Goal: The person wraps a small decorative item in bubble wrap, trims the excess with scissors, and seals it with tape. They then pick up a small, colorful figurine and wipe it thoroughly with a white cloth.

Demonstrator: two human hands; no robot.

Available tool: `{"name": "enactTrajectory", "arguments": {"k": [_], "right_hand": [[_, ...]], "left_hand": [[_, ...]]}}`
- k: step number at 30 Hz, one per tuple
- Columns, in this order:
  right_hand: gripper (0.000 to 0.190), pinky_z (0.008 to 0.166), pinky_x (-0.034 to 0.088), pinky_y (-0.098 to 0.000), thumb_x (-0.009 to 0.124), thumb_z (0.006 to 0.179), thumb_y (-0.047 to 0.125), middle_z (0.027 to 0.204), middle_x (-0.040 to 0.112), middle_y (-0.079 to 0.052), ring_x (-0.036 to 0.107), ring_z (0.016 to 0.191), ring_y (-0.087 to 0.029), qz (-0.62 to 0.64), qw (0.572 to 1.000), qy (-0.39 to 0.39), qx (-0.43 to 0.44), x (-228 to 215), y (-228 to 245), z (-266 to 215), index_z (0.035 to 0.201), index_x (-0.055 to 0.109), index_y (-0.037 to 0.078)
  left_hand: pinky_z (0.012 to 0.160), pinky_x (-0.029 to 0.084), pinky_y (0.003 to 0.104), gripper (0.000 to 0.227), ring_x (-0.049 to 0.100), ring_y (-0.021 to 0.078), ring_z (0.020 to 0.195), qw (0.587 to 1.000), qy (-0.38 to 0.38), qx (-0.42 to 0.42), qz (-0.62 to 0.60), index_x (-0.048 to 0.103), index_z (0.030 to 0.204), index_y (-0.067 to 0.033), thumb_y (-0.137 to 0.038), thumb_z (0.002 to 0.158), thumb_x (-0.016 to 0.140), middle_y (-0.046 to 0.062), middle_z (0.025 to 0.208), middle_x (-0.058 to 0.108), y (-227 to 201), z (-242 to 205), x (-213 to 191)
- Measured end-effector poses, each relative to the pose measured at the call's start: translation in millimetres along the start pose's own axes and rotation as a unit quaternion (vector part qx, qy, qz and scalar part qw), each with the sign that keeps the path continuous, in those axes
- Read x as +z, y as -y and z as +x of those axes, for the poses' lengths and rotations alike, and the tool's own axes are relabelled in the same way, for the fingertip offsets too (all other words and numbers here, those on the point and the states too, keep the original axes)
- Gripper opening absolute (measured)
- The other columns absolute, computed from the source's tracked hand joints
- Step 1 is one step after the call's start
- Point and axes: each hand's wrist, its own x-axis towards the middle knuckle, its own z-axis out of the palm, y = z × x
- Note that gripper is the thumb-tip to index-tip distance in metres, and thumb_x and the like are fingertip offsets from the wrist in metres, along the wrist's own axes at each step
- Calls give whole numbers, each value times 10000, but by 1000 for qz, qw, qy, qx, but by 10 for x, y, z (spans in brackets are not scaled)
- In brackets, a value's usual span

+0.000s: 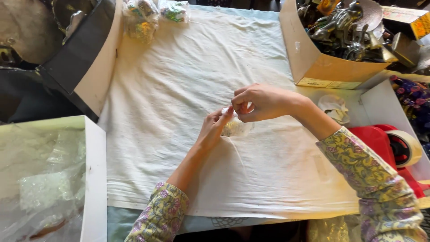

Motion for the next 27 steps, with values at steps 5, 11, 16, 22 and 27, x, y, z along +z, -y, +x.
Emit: {"name": "enactTrajectory", "arguments": {"k": [5, 11, 16, 22, 27], "right_hand": [[198, 727, 571, -353, 717, 803, 167, 863, 692, -53, 702, 788, -206, -1, 1000, 19, 10, 57, 34, 85, 967, 761, 67], [216, 743, 566, -361, 708, 811, 205, 866, 689, -67, 691, 795, -217, -34, 999, 27, 18, 133, -48, 141, 963, 763, 61], [222, 740, 559, -369, 703, 819, 217, 849, 695, -82, 681, 787, -229, -51, 998, 25, 29, 108, -18, 111, 954, 753, 48], [216, 716, 559, -369, 686, 835, 226, 816, 692, -75, 685, 752, -221, -23, 998, 21, 47, 121, -12, 54, 933, 735, 39], [264, 699, 539, -385, 743, 842, 293, 783, 677, -81, 661, 748, -226, -48, 997, 31, 56, 152, -32, 80, 888, 713, 34]], "left_hand": [[596, 361, 279, 571, 420, 60, 711, 999, 12, 35, 8, 678, 905, -3, -536, 1042, 527, -57, 728, 495, 275, 106, -8], [562, 377, 287, 582, 444, 56, 668, 998, 2, 28, 52, 714, 925, -38, -573, 999, 499, -44, 654, 500, 137, 49, 8], [526, 347, 316, 621, 433, 70, 630, 996, -6, 12, 92, 713, 891, -33, -599, 1003, 484, -25, 620, 475, 175, 74, 23], [491, 309, 323, 639, 410, 61, 573, 994, 2, 30, 103, 722, 861, -55, -624, 1005, 468, -37, 579, 451, 186, 68, 35], [465, 279, 339, 642, 382, 69, 517, 990, 11, 18, 138, 739, 849, -79, -633, 1000, 454, -40, 526, 395, 147, 57, 40]]}}
